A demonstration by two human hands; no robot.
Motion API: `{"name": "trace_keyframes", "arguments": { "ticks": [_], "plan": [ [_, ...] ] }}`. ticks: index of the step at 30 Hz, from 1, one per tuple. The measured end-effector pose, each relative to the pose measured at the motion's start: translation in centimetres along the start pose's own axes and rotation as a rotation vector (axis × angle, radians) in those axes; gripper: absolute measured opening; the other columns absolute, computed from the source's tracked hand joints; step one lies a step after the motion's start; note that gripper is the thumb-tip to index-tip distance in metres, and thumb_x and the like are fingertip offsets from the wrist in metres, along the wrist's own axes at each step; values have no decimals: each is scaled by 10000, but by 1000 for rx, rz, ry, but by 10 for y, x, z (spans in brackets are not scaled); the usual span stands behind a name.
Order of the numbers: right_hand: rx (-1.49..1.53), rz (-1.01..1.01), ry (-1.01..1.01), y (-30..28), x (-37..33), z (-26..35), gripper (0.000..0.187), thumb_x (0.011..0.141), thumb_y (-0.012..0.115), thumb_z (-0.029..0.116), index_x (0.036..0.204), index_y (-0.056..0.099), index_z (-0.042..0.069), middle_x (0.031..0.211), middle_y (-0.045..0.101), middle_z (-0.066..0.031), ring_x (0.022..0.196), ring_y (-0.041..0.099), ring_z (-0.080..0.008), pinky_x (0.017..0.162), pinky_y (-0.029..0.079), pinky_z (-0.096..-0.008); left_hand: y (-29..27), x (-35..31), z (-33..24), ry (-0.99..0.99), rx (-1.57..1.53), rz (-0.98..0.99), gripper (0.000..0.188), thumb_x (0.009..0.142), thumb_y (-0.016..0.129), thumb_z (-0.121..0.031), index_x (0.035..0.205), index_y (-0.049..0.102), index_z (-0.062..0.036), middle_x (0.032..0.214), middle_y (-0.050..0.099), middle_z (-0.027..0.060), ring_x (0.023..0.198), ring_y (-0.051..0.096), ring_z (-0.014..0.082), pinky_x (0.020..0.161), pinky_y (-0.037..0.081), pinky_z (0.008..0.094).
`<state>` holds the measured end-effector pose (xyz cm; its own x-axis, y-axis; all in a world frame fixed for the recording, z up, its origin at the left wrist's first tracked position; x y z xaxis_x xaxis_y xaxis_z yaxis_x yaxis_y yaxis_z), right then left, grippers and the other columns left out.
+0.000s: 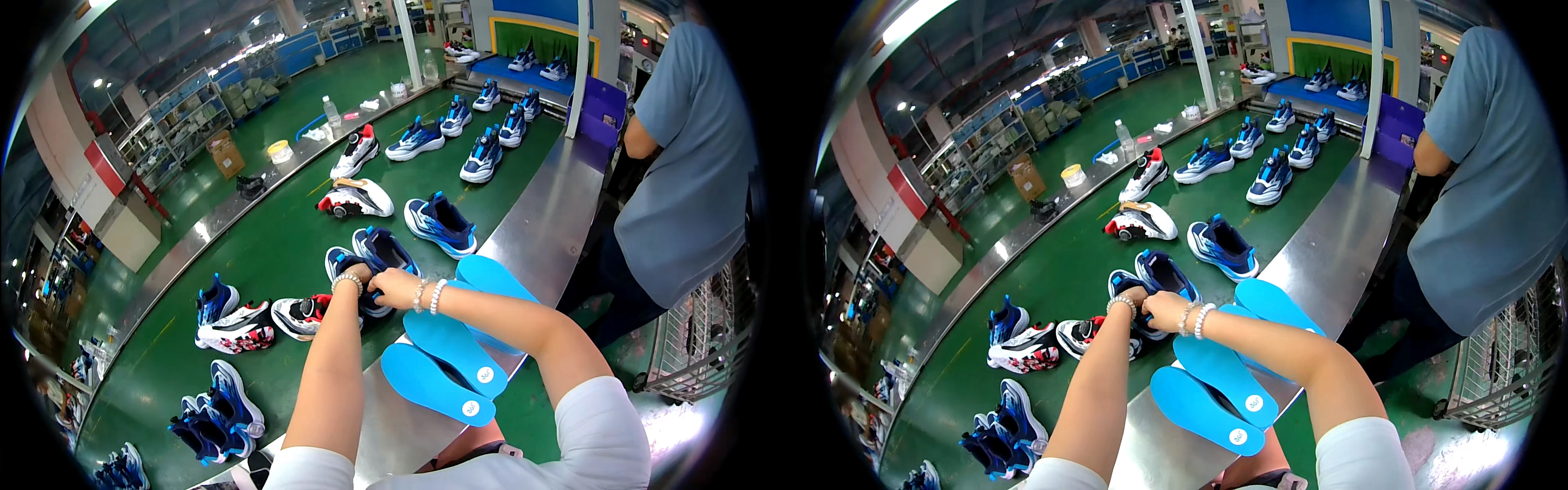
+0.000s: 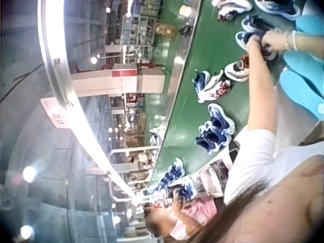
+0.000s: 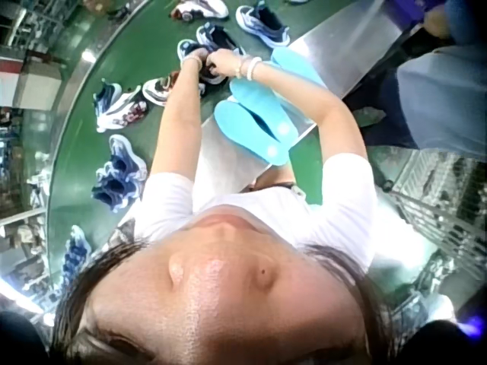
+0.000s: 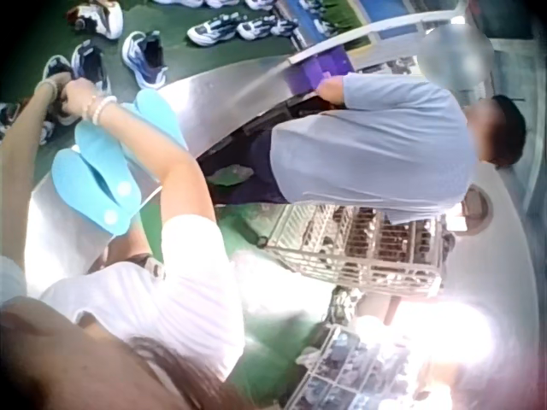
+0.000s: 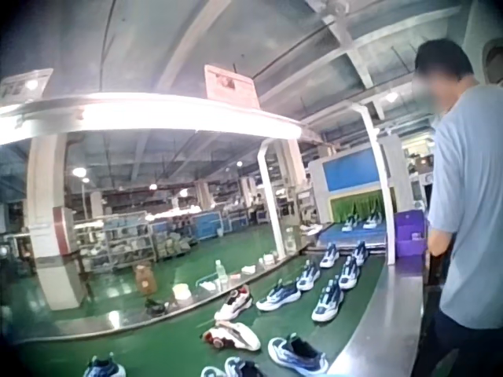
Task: The person selects several blue insoles from a shelf, carries them to a workbench, and places them onto a stack next to other shoes on a conveyor belt.
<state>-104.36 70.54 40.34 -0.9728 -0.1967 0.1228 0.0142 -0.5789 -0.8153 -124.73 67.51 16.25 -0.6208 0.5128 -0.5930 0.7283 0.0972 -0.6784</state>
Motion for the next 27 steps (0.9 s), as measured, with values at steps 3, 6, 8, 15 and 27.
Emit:
{"name": "trace_keyframes", "arguments": {
  "ticks": [3,6,8,15,27],
  "plan": [
    [-120,-70,133,-5,-11,-39,209,701,591,162,858,623,28,788,612,-169,768,586,-304,718,465,-385,18,-49,-96,156,203,64,242,633,566,-203,707,620,20,749,612,155,676,576,266,619,437,376],
    [-143,-59,19,-10,-4,-21,198,703,591,198,802,620,28,764,606,-170,742,588,-308,692,472,-389,22,-41,-72,262,331,109,274,682,558,-264,775,629,-16,807,619,165,696,583,263,617,441,360],
    [-225,-71,148,-27,-26,-21,221,721,574,234,773,598,21,739,604,-159,728,592,-307,648,477,-390,32,-90,-128,495,590,37,253,715,528,-234,804,626,-19,865,611,179,755,589,292,649,445,366],
    [-324,-106,323,-89,-133,6,360,742,570,309,984,541,45,721,592,-128,669,590,-285,562,477,-377,30,-84,-101,429,666,106,257,751,521,-230,805,613,4,760,613,162,654,553,241,587,435,332],
    [-368,13,485,-62,-210,-8,639,690,604,435,1188,424,77,807,587,-155,665,594,-276,556,475,-353,-12,-213,-245,574,554,-426,212,714,559,-194,817,634,-25,765,615,139,723,587,322,693,467,396]
  ]
}}
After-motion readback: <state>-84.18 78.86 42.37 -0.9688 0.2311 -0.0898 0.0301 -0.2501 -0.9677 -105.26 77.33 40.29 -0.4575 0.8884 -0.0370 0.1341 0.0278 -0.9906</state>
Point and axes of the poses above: each hand's wrist, its own x-axis towards the middle knuckle, its own y-axis out of the palm, z = x × y, the point moved 10 cm from there along x, towards the middle knuckle
